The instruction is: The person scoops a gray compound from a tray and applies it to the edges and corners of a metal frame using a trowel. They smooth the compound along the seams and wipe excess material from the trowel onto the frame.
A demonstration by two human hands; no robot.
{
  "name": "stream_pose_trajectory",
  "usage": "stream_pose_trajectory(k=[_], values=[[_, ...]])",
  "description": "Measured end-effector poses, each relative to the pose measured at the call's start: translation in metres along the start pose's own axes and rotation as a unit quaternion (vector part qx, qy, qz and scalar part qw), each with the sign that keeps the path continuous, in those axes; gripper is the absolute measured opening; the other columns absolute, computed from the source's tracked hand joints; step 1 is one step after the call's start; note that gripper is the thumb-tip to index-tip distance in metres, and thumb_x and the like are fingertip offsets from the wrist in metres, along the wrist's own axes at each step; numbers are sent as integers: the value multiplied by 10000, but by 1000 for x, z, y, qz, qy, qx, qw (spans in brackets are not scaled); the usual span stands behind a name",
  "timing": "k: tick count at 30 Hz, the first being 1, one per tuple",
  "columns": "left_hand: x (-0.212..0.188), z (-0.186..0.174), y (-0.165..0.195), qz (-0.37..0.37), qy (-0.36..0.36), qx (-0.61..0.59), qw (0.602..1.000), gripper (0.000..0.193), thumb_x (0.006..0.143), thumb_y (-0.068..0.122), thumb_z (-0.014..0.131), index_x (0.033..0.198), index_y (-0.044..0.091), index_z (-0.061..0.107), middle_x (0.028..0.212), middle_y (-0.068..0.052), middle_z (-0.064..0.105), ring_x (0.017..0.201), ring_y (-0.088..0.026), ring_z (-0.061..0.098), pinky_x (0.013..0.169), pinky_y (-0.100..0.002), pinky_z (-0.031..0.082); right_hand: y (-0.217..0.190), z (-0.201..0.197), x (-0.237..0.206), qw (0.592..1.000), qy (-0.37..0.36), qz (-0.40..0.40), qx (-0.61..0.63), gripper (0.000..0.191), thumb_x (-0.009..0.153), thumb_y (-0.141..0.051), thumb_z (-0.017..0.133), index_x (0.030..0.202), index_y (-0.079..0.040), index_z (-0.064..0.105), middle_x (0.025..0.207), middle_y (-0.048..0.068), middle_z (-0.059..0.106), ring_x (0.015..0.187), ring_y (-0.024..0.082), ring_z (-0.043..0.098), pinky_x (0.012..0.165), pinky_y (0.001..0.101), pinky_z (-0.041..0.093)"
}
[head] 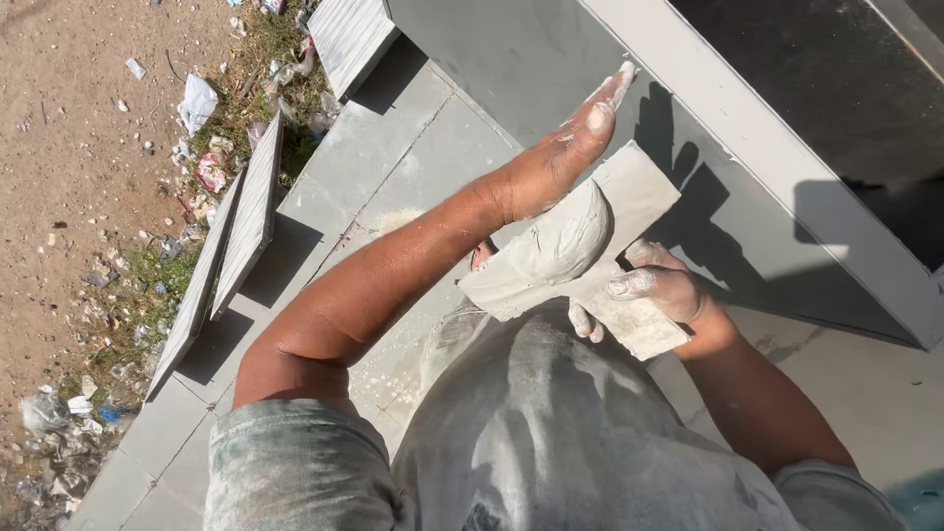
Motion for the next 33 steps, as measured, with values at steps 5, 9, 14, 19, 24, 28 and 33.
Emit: stream_pose_trajectory(k=[5, 9, 14, 19, 24, 28, 33], values=[[-89, -50, -65, -191, 88, -79, 974, 522, 941, 384, 670, 1292, -1, 691, 1116, -122, 768, 1017, -192, 703, 888, -355, 568, 23, -20, 26, 960, 196, -150, 130, 666, 693, 6, 579, 1357, 5, 540, 1162, 218, 685, 1048, 332, 695, 906, 428, 589], [-168, -27, -84, -111, 174, -272, 940, 406, 1041, 284, 671, 1263, -54, 713, 1013, -83, 766, 914, -135, 680, 876, -281, 566, 38, -34, 61, 944, 168, -276, -74, 436, 870, -113, 607, 1284, 26, 604, 1181, 138, 675, 1100, 227, 648, 1009, 376, 534], [-204, -10, -98, -115, 279, -323, 897, 249, 967, 122, 778, 1068, -68, 653, 922, -84, 712, 780, -136, 652, 671, -275, 548, 114, -44, 113, 952, 144, -223, -153, 362, 905, -100, 617, 1251, 5, 603, 1170, 43, 659, 1105, 136, 603, 1012, 307, 497], [-220, -11, -115, -170, 306, -347, 870, 239, 937, 156, 765, 982, -39, 635, 795, -122, 696, 587, -183, 657, 476, -318, 545, 158, -88, 124, 881, 24, -138, -451, 355, 990, -207, 687, 1267, -17, 571, 945, 33, 603, 897, 135, 553, 889, 291, 505], [-214, -15, -140, -146, 373, -373, 837, 255, 940, 162, 760, 1037, -34, 630, 828, -116, 693, 631, -184, 655, 523, -334, 563, 194, -212, 101, 791, 76, 106, -598, 451, 946, -337, 615, 1337, -114, 642, 1313, 109, 709, 1156, 246, 705, 949, 344, 524], [-199, -20, -164, -138, 400, -372, 826, 248, 958, 156, 759, 1031, -43, 630, 868, -114, 698, 691, -184, 667, 588, -340, 587, 215, -308, 65, 629, 79, 268, -726, 578, 932, -471, 620, 1383, -110, 635, 1344, 170, 666, 1267, 345, 619, 1083, 445, 464], [-198, -33, -214, -164, 424, -370, 810, 241, 957, 124, 761, 1087, -37, 636, 947, -97, 709, 809, -153, 665, 695, -303, 577, 223, -379, 61, 490, 16, 351, -797, 486, 925, -379, 615, 1342, -133, 647, 1409, 114, 607, 1313, 321, 556, 1087, 505, 417]])
Point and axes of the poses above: each hand's wrist, its own x-axis towards the middle knuckle, its own z-axis out of the palm, y = z × x, the point moved 7 cm from there along x, towards the middle knuckle
